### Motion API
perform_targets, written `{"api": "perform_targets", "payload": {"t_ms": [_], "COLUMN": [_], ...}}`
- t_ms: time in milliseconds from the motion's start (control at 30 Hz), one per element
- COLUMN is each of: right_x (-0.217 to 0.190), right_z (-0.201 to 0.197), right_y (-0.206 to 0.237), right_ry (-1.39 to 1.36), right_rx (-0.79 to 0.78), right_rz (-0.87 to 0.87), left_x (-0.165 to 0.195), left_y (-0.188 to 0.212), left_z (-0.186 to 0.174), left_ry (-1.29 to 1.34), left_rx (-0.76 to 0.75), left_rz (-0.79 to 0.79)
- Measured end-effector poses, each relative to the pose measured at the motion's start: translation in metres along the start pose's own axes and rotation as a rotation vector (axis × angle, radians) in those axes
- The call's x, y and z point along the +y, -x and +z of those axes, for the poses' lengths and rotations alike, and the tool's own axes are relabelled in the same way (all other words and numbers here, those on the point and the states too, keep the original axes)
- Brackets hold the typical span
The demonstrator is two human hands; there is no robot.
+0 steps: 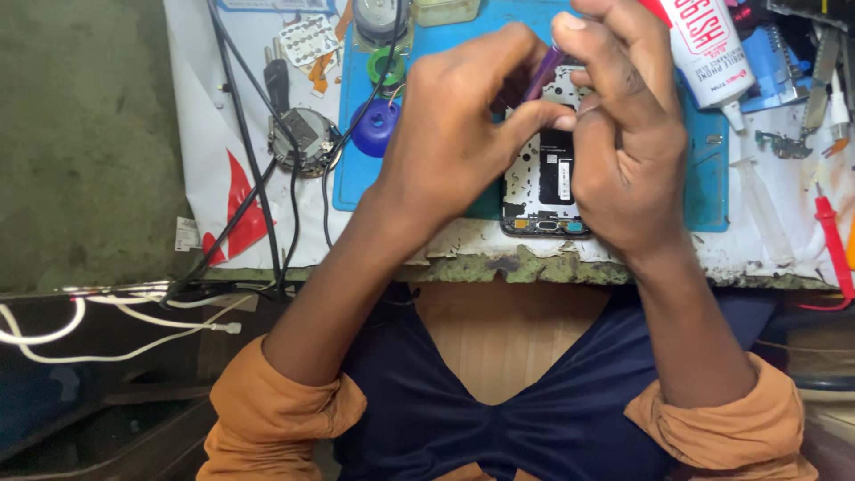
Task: The person works on a disassembled Samsung phone frame on a repair bench, using a small purple hand tool to scrape and pick at components inside the phone housing. They reposition the phone and continue working on its interior, then hold the phone and connect a white charging cable to it.
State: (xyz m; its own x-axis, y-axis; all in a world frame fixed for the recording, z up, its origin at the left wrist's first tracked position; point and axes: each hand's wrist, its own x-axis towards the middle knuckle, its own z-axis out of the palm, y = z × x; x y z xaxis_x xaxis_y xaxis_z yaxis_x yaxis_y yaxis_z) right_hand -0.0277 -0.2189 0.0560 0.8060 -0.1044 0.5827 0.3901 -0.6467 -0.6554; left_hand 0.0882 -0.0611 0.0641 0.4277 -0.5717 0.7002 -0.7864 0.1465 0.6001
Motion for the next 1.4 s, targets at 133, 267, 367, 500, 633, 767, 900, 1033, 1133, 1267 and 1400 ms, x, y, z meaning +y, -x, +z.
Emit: {"api": "perform_targets", "payload": {"t_ms": [133, 267, 367, 500, 633, 767, 900, 1033, 1133, 1267, 1400], "right_x": [0.000, 0.000, 0.001, -0.001, -0.001, 0.000, 0.001, 0.003, 0.005, 0.005, 0.004], "right_z": [0.002, 0.001, -0.001, 0.000, -0.001, -0.001, -0.001, 0.000, 0.000, -0.001, -0.001], "right_y": [0.001, 0.001, -0.001, 0.000, -0.001, -0.002, 0.000, 0.001, 0.002, 0.004, 0.003], "right_ry": [-0.041, 0.026, 0.019, 0.028, 0.069, 0.092, 0.025, 0.102, 0.065, 0.061, 0.047], "right_rx": [0.004, -0.007, -0.013, -0.019, -0.025, -0.035, -0.020, -0.042, -0.040, -0.035, -0.026], "right_rz": [-0.013, -0.021, -0.066, -0.029, -0.045, -0.075, -0.059, -0.097, -0.074, -0.065, -0.068], "left_x": [-0.005, -0.006, -0.008, -0.011, -0.009, -0.004, -0.005, -0.007, -0.008, -0.005, -0.005], "left_y": [0.002, 0.001, 0.001, 0.001, 0.000, -0.003, -0.004, -0.002, -0.001, 0.001, 0.001], "left_z": [-0.003, -0.003, -0.006, -0.006, -0.006, -0.007, -0.013, -0.015, -0.016, -0.015, -0.016], "left_ry": [0.174, -0.047, 0.170, -0.006, 0.145, -0.044, 0.156, 0.068, 0.063, -0.062, -0.026], "left_rx": [-0.095, 0.015, -0.107, -0.055, -0.077, -0.033, -0.110, -0.100, -0.116, -0.141, -0.133], "left_rz": [-0.027, -0.030, -0.028, -0.016, -0.017, -0.073, 0.102, 0.015, 0.052, -0.164, -0.042]}}
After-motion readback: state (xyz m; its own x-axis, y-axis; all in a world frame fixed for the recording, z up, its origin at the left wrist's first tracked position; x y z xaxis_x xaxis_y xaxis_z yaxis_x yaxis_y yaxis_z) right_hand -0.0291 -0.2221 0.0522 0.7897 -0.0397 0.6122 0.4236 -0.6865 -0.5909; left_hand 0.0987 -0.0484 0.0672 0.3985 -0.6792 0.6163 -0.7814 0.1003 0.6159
